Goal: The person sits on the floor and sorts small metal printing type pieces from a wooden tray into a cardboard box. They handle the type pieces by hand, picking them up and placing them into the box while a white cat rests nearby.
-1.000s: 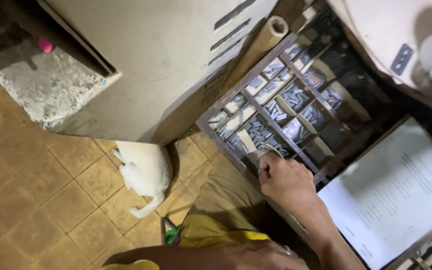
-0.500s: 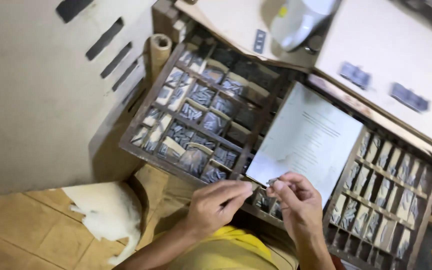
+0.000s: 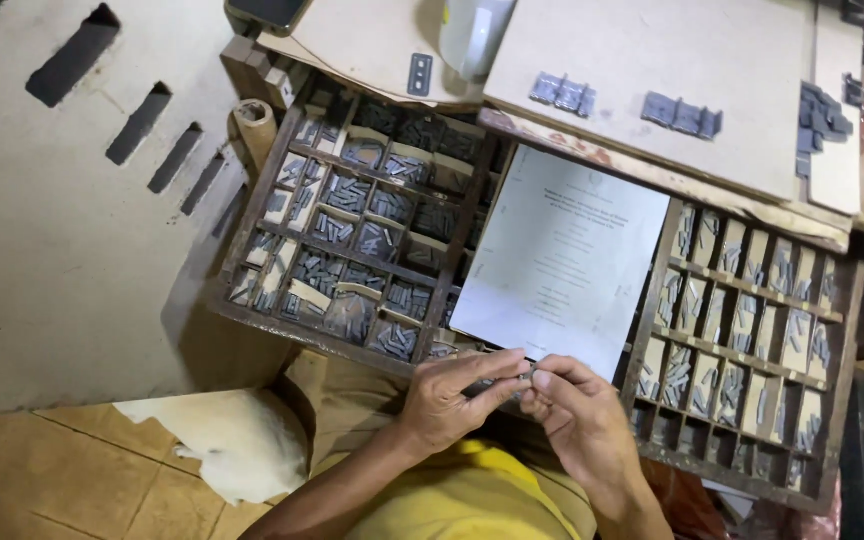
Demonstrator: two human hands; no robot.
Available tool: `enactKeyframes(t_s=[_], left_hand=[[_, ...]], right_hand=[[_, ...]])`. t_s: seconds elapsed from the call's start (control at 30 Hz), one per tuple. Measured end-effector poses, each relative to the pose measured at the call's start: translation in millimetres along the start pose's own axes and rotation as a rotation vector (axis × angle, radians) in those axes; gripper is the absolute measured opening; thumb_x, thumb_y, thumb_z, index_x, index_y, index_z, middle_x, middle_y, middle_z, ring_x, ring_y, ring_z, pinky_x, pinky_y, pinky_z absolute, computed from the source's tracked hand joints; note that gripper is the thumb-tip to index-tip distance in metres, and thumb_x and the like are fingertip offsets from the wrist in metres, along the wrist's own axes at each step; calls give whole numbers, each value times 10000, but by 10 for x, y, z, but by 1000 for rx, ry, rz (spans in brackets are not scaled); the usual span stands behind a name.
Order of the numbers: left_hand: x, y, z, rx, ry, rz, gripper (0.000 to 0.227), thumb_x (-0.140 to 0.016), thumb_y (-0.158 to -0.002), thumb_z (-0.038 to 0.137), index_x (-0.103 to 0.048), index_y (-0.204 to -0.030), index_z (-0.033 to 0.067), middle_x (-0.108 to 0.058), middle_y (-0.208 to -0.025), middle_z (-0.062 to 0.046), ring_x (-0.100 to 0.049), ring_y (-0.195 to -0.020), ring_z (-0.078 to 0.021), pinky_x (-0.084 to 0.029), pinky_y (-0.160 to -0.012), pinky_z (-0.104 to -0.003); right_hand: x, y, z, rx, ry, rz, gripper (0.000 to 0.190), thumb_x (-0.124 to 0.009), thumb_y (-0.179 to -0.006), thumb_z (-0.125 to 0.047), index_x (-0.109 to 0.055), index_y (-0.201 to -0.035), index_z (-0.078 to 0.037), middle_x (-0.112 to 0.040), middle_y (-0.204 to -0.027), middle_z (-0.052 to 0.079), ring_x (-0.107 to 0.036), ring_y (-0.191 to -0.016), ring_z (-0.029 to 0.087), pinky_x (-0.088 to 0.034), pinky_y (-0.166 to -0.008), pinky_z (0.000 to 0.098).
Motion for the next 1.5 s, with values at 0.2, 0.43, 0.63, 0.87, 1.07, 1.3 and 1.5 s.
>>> enactKeyframes(t_s=[0.2, 0.43, 0.63, 0.87, 1.07, 1.3, 1.5], left_hand=[[-126, 100, -22, -50, -77, -170, 542, -864, -889, 26, -618, -1367, 93, -770, -1189, -85, -789, -969, -189, -678, -909, -290], [-193, 157, -147, 32, -46, -229, 502, -835, -915, 66, -626, -1366, 134, -787, -1142, -74, -771, -869, -158, -674, -824, -277], [-178, 161, -159, 68, -45, -210, 453, -827, -923, 83, -651, -1337, 133, -786, -1137, -76, -772, -880, -175, -660, -835, -287], [-209, 207, -192, 33, -80, -219, 512, -856, -903, 60, -638, -1358, 145, -788, -1129, -50, -756, -832, -150, -660, -797, -274], [-217, 232, -170, -23, -87, -206, 539, -868, -896, 25, -632, -1368, 133, -790, -1036, -48, -686, -729, -149, -649, -728, -277], [-208, 197, -105, -37, -101, -201, 505, -829, -929, 35, -612, -1377, 117, -790, -1032, -78, -746, -787, -175, -674, -779, -295], [-152, 11, 57, 30, -39, -170, 411, -815, -912, 19, -669, -1293, 75, -785, -1127, -127, -798, -922, -205, -680, -842, -275]], right_hand=[[97, 45, 386, -276, -134, -81, 122, -723, -874, -55, -732, -982, 3, -706, -760, 107, -668, -668, 219, -566, -714, 337], [197, 52, 468, -276, -179, -105, 208, -724, -897, -66, -715, -1081, 30, -729, -846, 124, -697, -729, 220, -600, -770, 349], [236, 57, 464, -245, -129, -93, 182, -714, -920, -87, -733, -1053, 36, -750, -907, 147, -707, -750, 231, -608, -780, 352], [281, 85, 479, -241, -87, -38, 201, -741, -898, -101, -742, -1052, 29, -763, -920, 142, -713, -753, 232, -610, -781, 357], [267, 110, 471, -213, -101, -26, 161, -727, -918, -90, -732, -1041, 13, -745, -922, 116, -690, -771, 213, -605, -790, 351], [184, 152, 412, -169, -112, -45, 161, -729, -932, -105, -734, -1045, 10, -737, -878, 101, -686, -731, 195, -604, -766, 323], [242, 193, 270, -24, 51, 29, 216, -703, -940, -78, -755, -1114, 39, -731, -911, 149, -673, -804, 242, -570, -716, 347]])
Point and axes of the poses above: each hand's wrist, its own y-axis away from the middle knuckle, its own x-axis out of the back of the hand, z = x × y, the point moved 8 cm from there along -y, towards the middle knuckle
